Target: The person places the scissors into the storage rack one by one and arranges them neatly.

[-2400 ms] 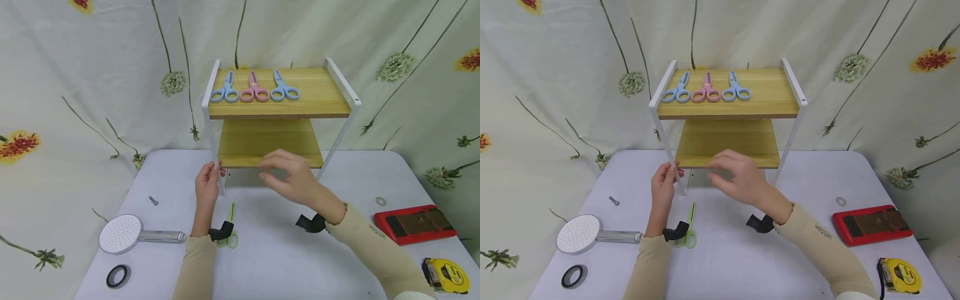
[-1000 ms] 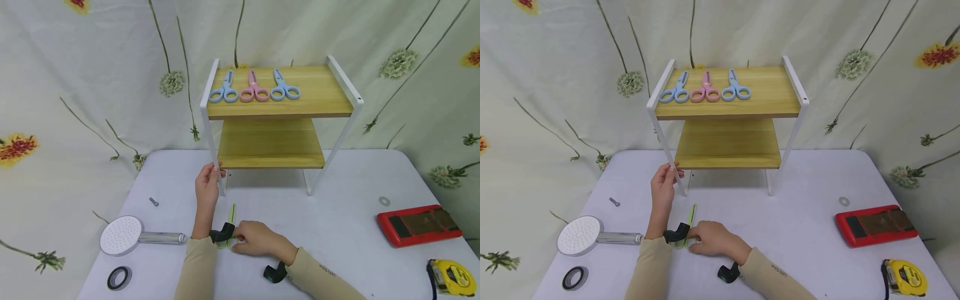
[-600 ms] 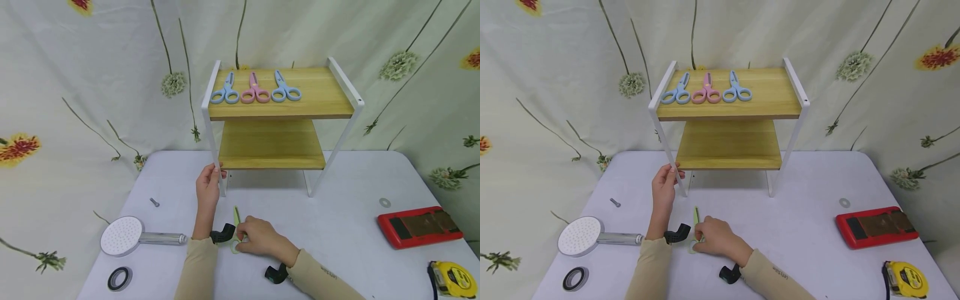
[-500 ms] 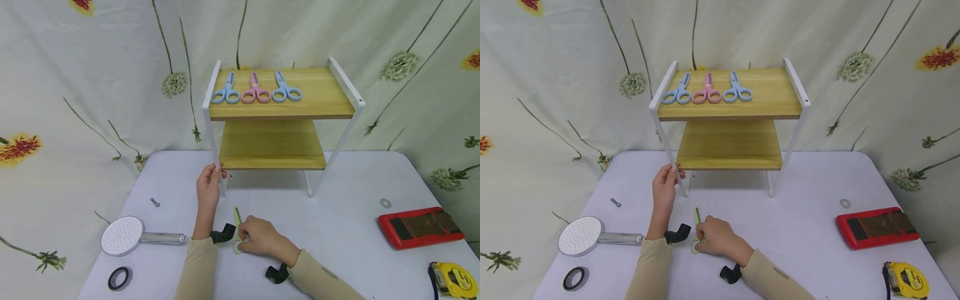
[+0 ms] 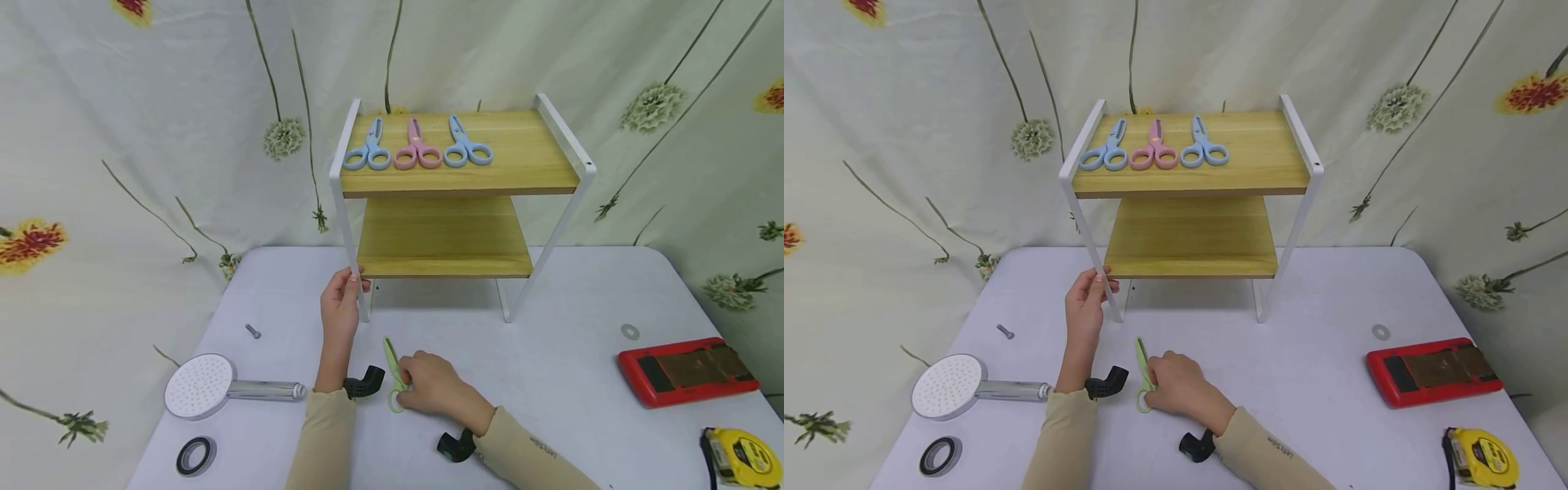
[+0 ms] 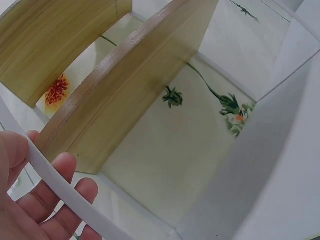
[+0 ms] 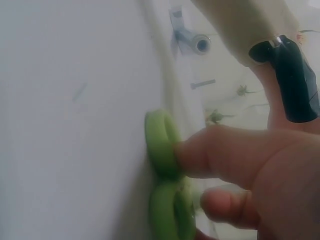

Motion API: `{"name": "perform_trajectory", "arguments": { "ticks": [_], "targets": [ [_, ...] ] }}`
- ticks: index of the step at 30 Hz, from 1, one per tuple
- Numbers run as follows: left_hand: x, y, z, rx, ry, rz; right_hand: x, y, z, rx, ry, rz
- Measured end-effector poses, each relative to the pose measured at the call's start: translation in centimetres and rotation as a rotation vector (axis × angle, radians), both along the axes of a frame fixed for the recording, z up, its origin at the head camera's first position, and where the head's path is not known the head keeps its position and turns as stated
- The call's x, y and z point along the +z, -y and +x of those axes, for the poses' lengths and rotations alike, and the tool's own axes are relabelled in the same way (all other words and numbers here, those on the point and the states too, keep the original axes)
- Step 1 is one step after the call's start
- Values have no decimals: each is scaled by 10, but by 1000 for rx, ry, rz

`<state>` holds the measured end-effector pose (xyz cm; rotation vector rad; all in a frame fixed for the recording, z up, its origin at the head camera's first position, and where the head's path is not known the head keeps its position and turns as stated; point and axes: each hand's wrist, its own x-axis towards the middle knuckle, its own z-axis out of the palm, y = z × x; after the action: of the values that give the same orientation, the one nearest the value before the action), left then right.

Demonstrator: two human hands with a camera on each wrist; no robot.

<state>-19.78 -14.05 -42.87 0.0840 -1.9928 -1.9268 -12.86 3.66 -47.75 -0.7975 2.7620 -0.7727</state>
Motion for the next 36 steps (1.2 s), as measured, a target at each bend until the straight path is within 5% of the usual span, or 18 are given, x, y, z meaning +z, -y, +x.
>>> {"name": "perform_trajectory", "arguments": {
  "ticks": [10, 25, 36],
  "targets": [
    [1, 0, 0, 3, -8, -7, 1, 0, 0, -42, 95, -35],
    [0, 0, -1, 4, -11, -6, 0, 0, 1, -78, 84, -22],
    [0, 0, -2, 2, 2, -2, 21, -54, -15, -26, 477, -419]
  ]
}}
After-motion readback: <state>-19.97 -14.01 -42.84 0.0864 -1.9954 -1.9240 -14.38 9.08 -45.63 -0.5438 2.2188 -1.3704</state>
